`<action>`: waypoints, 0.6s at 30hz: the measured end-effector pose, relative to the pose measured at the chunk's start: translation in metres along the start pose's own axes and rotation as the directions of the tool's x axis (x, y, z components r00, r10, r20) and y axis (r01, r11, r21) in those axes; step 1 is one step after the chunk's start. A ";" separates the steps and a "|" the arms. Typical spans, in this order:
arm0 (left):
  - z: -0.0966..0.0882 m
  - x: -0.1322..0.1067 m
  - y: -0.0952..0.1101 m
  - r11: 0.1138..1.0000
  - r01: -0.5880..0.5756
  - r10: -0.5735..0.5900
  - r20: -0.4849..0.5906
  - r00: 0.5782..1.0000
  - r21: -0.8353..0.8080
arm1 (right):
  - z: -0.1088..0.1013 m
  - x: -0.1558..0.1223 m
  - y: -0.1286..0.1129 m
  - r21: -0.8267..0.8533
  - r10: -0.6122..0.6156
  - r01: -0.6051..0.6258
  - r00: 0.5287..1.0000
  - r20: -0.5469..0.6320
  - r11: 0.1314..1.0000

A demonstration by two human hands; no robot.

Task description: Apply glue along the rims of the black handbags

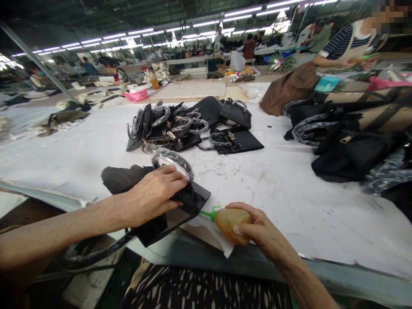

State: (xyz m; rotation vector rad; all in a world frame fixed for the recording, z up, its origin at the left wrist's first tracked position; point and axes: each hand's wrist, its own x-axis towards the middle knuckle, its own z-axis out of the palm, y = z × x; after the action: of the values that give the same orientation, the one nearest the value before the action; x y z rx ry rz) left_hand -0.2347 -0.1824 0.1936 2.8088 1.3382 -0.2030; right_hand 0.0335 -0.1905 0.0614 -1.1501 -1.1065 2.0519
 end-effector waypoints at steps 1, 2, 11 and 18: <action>0.002 -0.003 0.000 1.000 -0.002 0.002 -0.008 1.000 -0.010 | 0.001 0.000 -0.001 0.018 0.004 -0.004 1.000 0.003 1.000; 0.004 -0.005 0.000 1.000 -0.003 0.003 -0.015 1.000 -0.018 | 0.002 -0.001 -0.001 0.033 0.009 -0.009 1.000 0.005 0.999; 0.007 -0.008 -0.001 1.000 -0.007 0.006 -0.048 0.999 -0.029 | 0.006 0.000 -0.004 0.034 0.033 -0.033 0.999 0.004 0.999; 0.009 -0.012 0.001 0.999 -0.004 0.003 -0.048 0.999 -0.036 | 0.015 -0.004 -0.009 0.019 0.056 -0.056 0.998 0.004 0.998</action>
State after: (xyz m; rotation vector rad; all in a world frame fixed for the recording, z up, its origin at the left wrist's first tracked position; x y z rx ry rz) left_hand -0.2423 -0.1927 0.1858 2.8034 1.3322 -0.1103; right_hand 0.0234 -0.1948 0.0750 -1.1810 -1.0650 2.1031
